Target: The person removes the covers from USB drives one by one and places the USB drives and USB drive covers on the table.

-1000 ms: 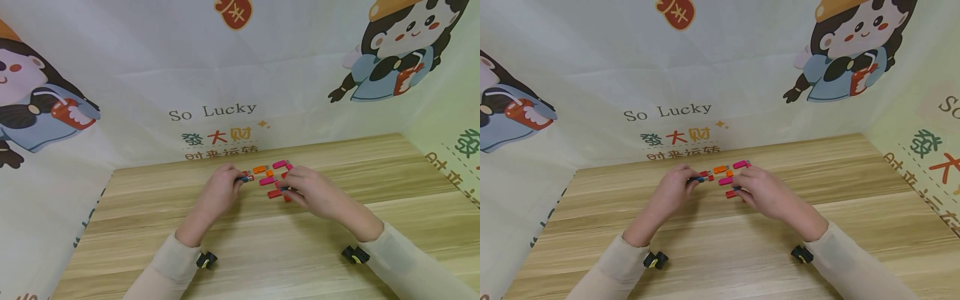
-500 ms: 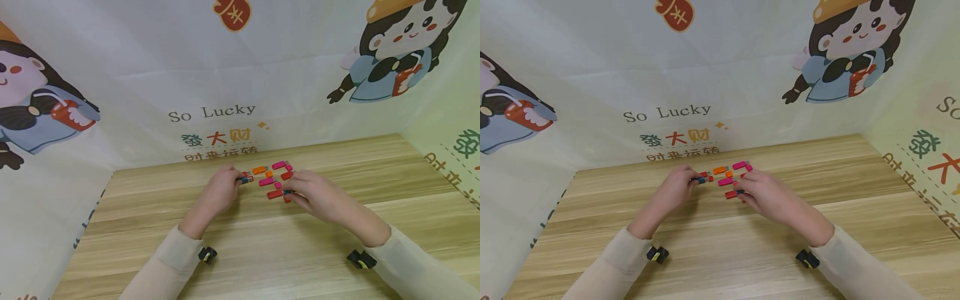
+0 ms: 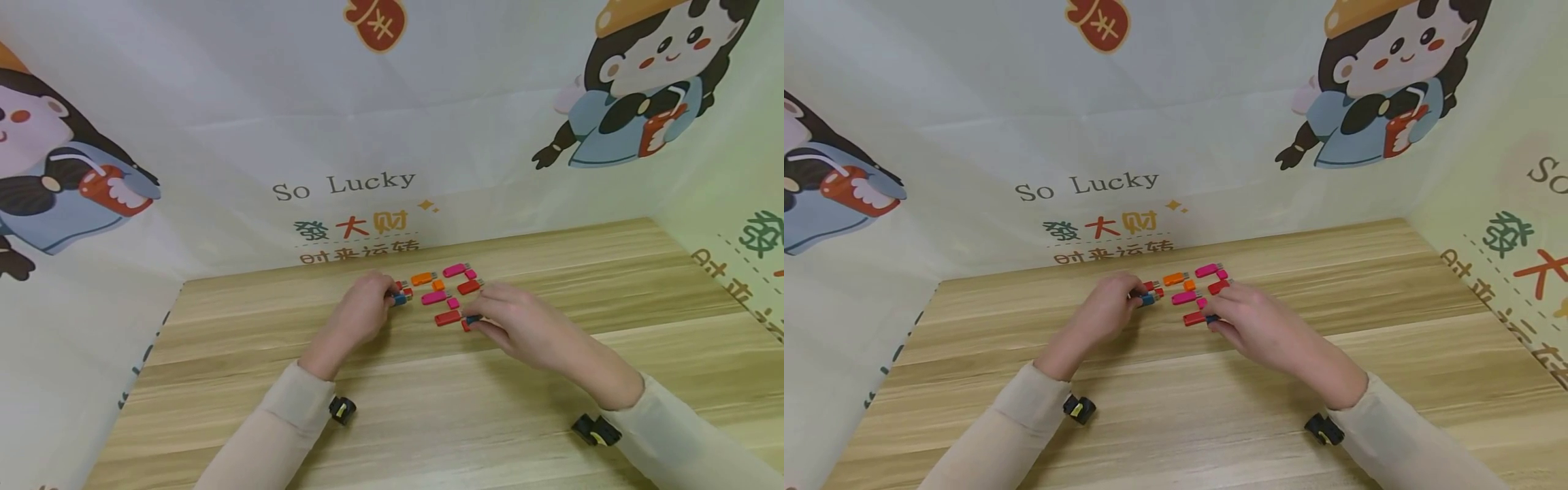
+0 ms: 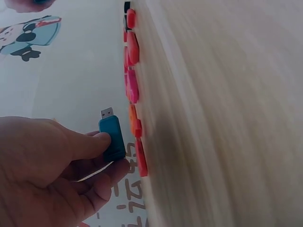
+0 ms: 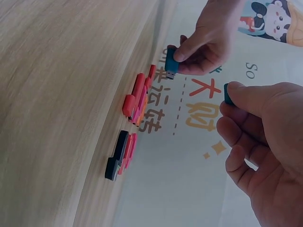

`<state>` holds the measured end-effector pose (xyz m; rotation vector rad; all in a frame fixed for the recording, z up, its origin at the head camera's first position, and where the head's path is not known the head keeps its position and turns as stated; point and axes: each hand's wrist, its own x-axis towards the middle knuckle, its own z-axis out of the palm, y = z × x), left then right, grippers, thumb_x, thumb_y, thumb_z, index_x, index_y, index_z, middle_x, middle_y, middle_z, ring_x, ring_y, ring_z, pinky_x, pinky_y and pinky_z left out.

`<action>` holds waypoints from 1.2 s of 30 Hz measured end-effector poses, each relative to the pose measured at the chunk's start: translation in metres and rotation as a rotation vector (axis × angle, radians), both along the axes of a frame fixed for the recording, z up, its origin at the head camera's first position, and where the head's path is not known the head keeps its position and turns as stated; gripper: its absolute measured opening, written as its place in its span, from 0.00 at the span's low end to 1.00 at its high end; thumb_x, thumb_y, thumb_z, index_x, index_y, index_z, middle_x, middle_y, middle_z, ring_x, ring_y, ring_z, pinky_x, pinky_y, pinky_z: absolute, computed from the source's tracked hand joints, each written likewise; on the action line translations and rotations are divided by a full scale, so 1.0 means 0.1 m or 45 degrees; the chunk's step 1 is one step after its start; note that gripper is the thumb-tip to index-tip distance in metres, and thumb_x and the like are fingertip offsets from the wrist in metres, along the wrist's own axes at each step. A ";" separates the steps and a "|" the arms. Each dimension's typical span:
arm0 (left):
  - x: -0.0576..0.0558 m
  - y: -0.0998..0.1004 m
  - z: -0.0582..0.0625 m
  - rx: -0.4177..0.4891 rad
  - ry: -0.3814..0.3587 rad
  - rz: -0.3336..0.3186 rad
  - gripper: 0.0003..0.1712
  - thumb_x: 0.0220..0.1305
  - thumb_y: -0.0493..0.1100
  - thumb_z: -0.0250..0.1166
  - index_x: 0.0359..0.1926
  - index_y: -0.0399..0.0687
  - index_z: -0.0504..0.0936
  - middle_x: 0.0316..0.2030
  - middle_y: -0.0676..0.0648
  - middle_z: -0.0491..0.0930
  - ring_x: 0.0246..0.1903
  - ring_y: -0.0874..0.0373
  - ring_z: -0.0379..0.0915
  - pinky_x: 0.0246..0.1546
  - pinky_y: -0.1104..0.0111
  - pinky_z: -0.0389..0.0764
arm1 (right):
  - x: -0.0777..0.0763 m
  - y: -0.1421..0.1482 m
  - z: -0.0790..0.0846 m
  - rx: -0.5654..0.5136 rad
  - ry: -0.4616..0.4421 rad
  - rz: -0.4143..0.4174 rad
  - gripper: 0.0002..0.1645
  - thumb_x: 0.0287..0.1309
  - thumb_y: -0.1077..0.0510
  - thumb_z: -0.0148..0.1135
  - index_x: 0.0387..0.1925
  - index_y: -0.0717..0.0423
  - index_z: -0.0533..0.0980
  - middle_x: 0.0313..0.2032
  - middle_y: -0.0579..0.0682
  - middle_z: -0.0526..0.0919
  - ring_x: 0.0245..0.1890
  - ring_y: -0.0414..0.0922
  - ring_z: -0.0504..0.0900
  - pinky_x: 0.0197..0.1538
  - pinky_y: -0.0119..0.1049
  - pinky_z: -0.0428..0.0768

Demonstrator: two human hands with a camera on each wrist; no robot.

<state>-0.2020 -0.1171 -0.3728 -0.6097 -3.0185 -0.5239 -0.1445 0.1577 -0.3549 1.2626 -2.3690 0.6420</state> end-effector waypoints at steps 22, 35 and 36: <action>-0.17 0.03 -0.15 -0.008 -0.128 -0.007 0.05 0.69 0.35 0.61 0.40 0.44 0.84 0.37 0.49 0.82 0.41 0.55 0.77 0.49 0.64 0.78 | 0.03 -0.01 -0.02 0.026 0.013 -0.026 0.11 0.56 0.62 0.71 0.42 0.53 0.83 0.37 0.42 0.81 0.38 0.38 0.79 0.42 0.31 0.80; -0.19 0.05 -0.14 -0.029 -0.153 0.003 0.10 0.70 0.36 0.60 0.45 0.41 0.86 0.43 0.46 0.84 0.46 0.52 0.78 0.52 0.63 0.77 | 0.04 -0.01 -0.02 0.041 0.010 -0.036 0.10 0.56 0.62 0.71 0.41 0.54 0.83 0.36 0.42 0.81 0.36 0.37 0.79 0.40 0.30 0.80; -0.19 0.05 -0.14 -0.032 -0.151 0.001 0.10 0.70 0.36 0.60 0.45 0.41 0.87 0.43 0.46 0.84 0.46 0.52 0.78 0.52 0.63 0.77 | 0.03 -0.01 -0.02 0.042 0.009 -0.036 0.10 0.56 0.61 0.71 0.41 0.54 0.83 0.36 0.42 0.81 0.37 0.37 0.79 0.40 0.30 0.80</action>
